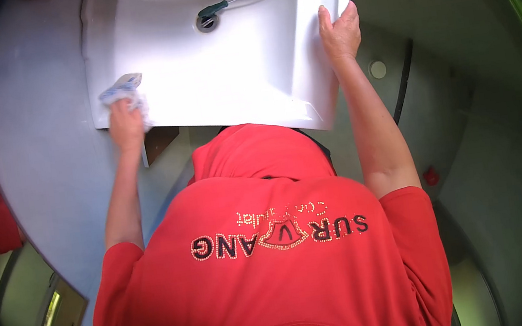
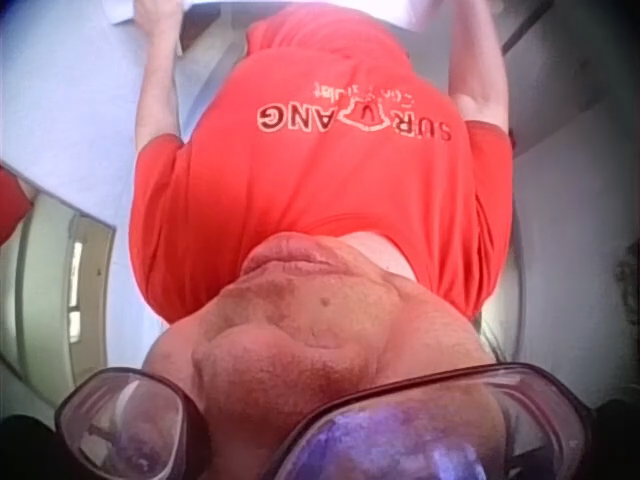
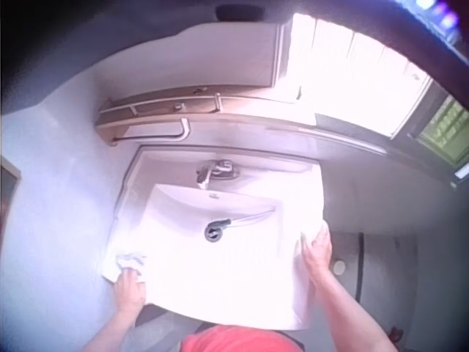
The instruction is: Cleaning a bathroom sink, mirror, and window frame using a rag and a screwdriver for detailing.
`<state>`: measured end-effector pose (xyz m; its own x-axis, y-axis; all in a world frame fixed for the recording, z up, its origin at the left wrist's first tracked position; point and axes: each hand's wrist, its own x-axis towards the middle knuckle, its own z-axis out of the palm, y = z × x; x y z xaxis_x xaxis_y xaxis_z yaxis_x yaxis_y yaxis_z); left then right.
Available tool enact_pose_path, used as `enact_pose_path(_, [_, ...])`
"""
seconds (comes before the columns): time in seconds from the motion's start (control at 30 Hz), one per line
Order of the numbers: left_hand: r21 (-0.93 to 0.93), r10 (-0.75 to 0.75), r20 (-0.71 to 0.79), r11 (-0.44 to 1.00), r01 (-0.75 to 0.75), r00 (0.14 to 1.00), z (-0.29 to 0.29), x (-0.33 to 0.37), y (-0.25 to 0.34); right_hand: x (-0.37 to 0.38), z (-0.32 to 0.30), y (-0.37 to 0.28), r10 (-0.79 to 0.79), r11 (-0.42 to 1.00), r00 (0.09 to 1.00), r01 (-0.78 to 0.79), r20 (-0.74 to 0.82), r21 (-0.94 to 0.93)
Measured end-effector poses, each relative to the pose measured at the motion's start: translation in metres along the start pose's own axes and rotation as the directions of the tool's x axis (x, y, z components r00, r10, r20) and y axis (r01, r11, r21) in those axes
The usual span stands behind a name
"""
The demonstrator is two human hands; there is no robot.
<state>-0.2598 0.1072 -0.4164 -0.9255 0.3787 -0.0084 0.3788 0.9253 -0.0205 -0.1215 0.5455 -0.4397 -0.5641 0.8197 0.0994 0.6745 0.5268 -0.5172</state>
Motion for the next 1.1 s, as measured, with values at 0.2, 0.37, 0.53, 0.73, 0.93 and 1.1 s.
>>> enact_pose_path(0.2, [-0.438,0.377,0.067,0.843,-0.312,0.924,-0.029,-0.047,0.138,0.011,0.001,-0.016,0.006,0.999,0.999,-0.007,0.032,0.041])
enact_pose_path(0.37, [-0.883,0.057,-0.04,0.466,-0.062,0.998,-0.009,-0.002,0.121,0.029,0.033,-0.017,-0.079,0.985,0.997,0.08,-0.009,0.154])
enact_pose_path(0.53, [-0.966,-0.468,0.225,-0.22,0.134,0.855,-0.05,0.122,0.069,0.033,0.049,-0.01,-0.007,0.996,1.0,0.006,0.001,0.095])
enact_pose_path(0.73, [-0.974,-0.321,0.202,-0.166,0.155,0.925,-0.015,0.286,-0.037,0.026,0.043,-0.026,0.0,0.996,1.0,-0.001,0.012,0.092])
enact_pose_path(0.93, [-0.948,-0.101,0.166,0.256,0.187,0.981,0.047,0.358,0.067,0.024,0.039,-0.018,0.109,0.992,0.994,-0.109,0.006,0.064])
enact_pose_path(1.1, [-0.918,-0.073,0.355,0.162,0.362,0.932,0.081,0.404,0.046,0.021,0.044,-0.034,0.068,0.988,0.996,-0.075,0.05,0.137])
